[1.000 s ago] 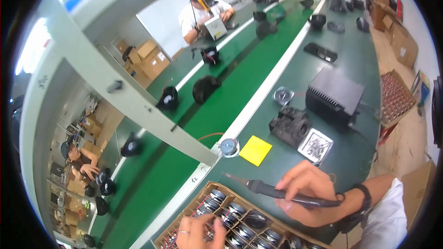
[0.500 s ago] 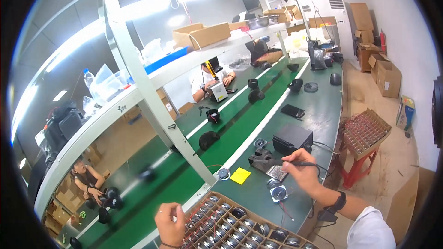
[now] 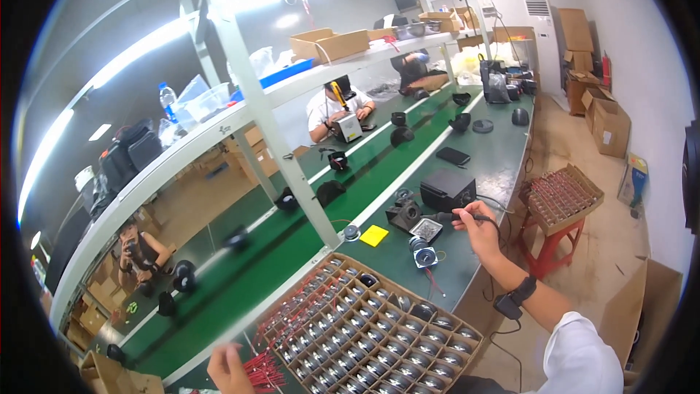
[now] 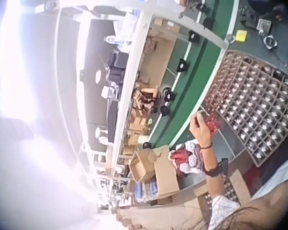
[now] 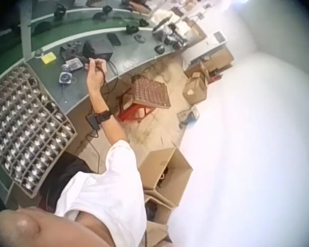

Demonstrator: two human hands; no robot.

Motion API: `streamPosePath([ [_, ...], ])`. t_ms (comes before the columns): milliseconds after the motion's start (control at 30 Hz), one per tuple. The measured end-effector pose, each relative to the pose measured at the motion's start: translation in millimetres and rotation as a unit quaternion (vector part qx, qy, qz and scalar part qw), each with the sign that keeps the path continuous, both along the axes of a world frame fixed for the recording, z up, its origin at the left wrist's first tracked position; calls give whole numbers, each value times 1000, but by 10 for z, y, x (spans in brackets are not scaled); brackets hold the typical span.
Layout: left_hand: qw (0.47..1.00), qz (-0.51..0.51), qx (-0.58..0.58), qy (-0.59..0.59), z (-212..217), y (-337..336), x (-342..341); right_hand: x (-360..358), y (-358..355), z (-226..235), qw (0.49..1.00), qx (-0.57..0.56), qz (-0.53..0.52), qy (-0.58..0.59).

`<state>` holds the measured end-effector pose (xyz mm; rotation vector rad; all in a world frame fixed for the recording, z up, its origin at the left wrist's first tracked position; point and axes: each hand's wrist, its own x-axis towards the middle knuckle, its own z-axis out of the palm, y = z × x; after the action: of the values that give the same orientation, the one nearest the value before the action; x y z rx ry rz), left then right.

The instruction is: Soldering red and white wires to the terminals of small speakers arranged in a cardboard tray on a production line.

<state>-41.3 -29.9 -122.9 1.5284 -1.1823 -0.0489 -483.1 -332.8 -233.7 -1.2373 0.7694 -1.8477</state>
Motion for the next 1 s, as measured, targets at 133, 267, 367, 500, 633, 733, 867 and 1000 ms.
streamPosePath([
  [133,999,1,-29,-16,17,297,-73,217,-220,-49,1000,5,-10,20],
  [267,999,-15,-22,40,191,495,-229,394,-623,-205,994,87,70,-3],
  [367,998,-28,-11,64,246,586,-282,540,-804,-275,985,138,101,-31],
  [500,999,-28,31,-32,367,712,-473,591,-894,-287,972,174,38,151],
  [633,997,-27,67,-29,271,774,-511,597,-822,-131,950,249,89,167],
  [733,995,-29,39,-82,343,827,-539,491,-673,-52,919,315,191,139],
  [867,997,-40,-73,8,327,919,-422,183,-326,108,911,297,186,220],
  [1000,930,-216,-296,-28,875,975,-402,-175,496,920,892,33,102,440],
])
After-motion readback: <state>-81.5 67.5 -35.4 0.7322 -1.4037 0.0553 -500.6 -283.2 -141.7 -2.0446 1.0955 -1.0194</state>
